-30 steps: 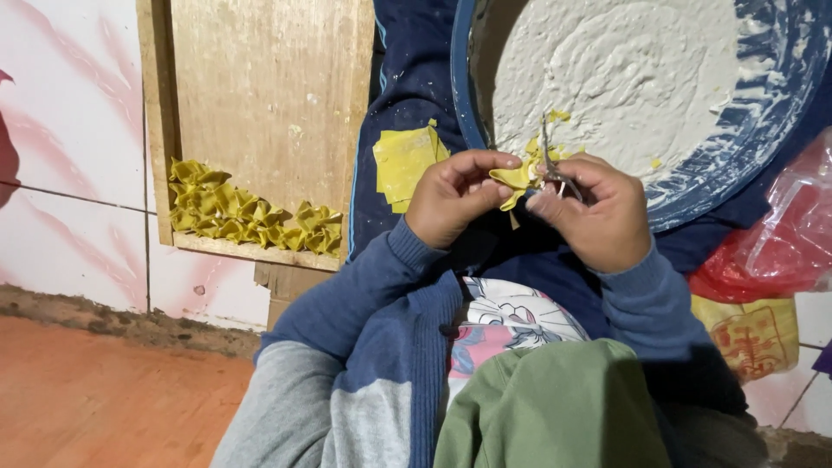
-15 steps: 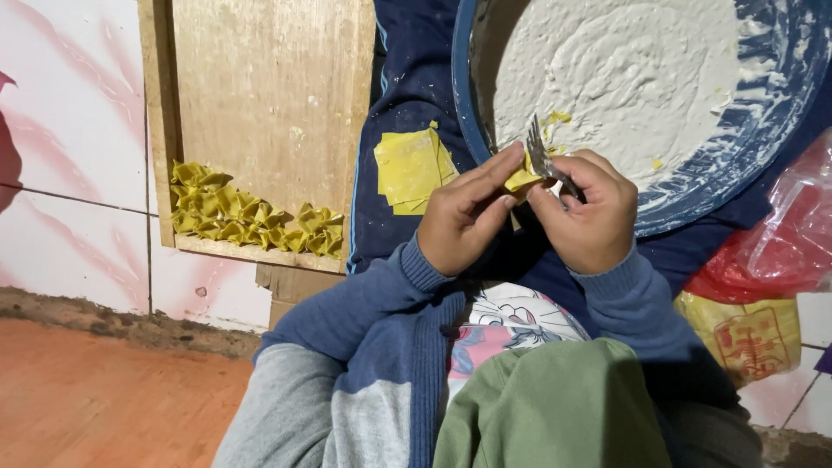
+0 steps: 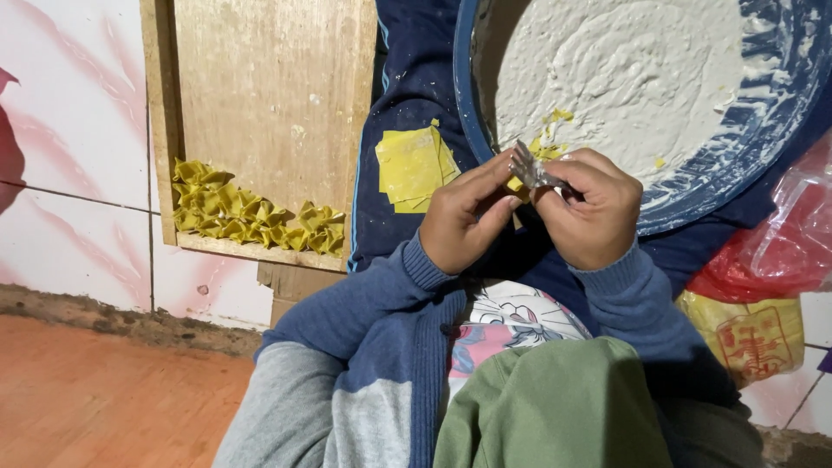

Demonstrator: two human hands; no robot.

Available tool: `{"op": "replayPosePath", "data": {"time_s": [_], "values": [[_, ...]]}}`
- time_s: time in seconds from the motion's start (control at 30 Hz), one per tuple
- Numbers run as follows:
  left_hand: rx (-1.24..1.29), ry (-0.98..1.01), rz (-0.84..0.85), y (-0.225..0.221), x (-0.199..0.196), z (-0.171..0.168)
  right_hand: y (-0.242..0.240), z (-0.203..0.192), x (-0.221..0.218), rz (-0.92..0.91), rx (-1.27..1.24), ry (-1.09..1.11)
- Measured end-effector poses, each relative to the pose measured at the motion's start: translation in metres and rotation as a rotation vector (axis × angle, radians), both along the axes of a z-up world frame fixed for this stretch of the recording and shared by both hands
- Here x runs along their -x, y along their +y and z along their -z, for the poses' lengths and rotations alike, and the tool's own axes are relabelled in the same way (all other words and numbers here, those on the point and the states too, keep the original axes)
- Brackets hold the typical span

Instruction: Filling and folding dumpling wrappers with a white paste filling using a fork.

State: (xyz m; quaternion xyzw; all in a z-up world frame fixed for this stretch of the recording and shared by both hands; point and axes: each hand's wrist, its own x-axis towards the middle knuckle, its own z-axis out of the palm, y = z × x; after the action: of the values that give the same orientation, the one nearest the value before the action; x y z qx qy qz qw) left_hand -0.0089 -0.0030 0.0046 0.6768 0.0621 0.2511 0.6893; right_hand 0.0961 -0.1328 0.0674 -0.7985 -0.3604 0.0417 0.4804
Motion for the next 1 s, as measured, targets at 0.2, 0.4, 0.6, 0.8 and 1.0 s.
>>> {"op": "replayPosePath", "data": {"time_s": [0.2,0.4,0.6,0.8,1.0], "values": [[0.118,-0.009,0.002,-0.004,-0.009,0.007,0.002,-0.003,-0.002,-0.09,-0.005,0.063],[0.648,0.042,0.156,0.015,-0.007,0.03,-0.017,-0.007,-0.012,0.006,-0.004,0.191],[0.606,0.111,0.164,0.049,0.015,0.006,-0.035,0.018,-0.009,0.122,0.088,0.691],[0.482,0.069,-0.067,0.087,0.054,0.023,-0.042,0.056,-0.008,0.221,-0.097,1.007],[-0.175,0.362,-0.522,0.145,0.108,0.042,-0.043,0.061,-0.011,0.27,-0.099,0.883]]}}
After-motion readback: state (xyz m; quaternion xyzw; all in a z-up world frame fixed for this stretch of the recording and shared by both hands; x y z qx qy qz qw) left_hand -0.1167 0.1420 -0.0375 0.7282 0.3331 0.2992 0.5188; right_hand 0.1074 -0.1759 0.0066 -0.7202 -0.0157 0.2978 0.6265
